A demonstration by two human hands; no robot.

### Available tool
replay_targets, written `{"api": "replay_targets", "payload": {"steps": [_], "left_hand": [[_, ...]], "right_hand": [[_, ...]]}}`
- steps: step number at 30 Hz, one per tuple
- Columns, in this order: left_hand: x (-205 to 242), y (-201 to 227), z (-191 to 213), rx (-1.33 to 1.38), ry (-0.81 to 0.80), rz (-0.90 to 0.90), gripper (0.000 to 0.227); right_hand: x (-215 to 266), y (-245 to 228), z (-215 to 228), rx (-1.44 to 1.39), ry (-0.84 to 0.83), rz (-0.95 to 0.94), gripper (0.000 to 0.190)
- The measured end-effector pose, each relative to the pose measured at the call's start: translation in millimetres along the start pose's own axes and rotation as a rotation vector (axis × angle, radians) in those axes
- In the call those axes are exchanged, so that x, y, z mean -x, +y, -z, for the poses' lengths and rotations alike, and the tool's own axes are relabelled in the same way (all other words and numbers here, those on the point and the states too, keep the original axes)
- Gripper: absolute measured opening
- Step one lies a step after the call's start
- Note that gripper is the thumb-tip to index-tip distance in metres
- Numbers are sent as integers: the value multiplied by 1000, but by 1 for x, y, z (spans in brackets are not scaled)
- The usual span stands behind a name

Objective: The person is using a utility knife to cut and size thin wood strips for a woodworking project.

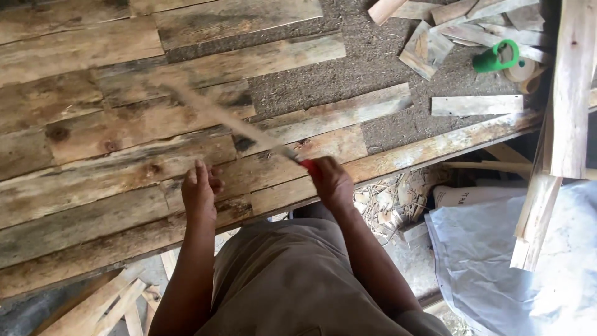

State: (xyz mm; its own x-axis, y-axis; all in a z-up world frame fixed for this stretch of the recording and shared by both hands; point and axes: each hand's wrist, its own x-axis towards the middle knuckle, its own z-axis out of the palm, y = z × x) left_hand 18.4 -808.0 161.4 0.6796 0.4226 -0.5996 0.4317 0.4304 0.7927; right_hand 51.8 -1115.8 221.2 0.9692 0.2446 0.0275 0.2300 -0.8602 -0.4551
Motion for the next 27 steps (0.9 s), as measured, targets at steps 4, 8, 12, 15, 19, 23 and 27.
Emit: {"api": "replay_targets", "payload": {"steps": [4, 8, 12, 15, 19, 23, 27], "left_hand": [[-9, -48, -9, -208, 15, -55, 45], [8, -60, -43, -219, -38, -180, 26], [7, -109, -75, -129, 37, -325, 25], [39, -118, -124, -177, 181, -273, 27], [72, -135, -194, -601, 280, -453, 29], [115, -123, -256, -741, 207, -500, 33], [149, -99, -291, -808, 141, -531, 24]], "right_hand": [[-23, 94, 18, -124, 335, -60, 10], [-54, 192, 72, 59, 354, -298, 12], [-80, 302, 112, 188, 441, -294, 29], [-97, 370, 130, 190, 401, -380, 28], [-112, 434, 153, 210, 319, -425, 26], [-122, 467, 165, 233, 280, -381, 28], [-122, 497, 162, 252, 305, -390, 27]]}}
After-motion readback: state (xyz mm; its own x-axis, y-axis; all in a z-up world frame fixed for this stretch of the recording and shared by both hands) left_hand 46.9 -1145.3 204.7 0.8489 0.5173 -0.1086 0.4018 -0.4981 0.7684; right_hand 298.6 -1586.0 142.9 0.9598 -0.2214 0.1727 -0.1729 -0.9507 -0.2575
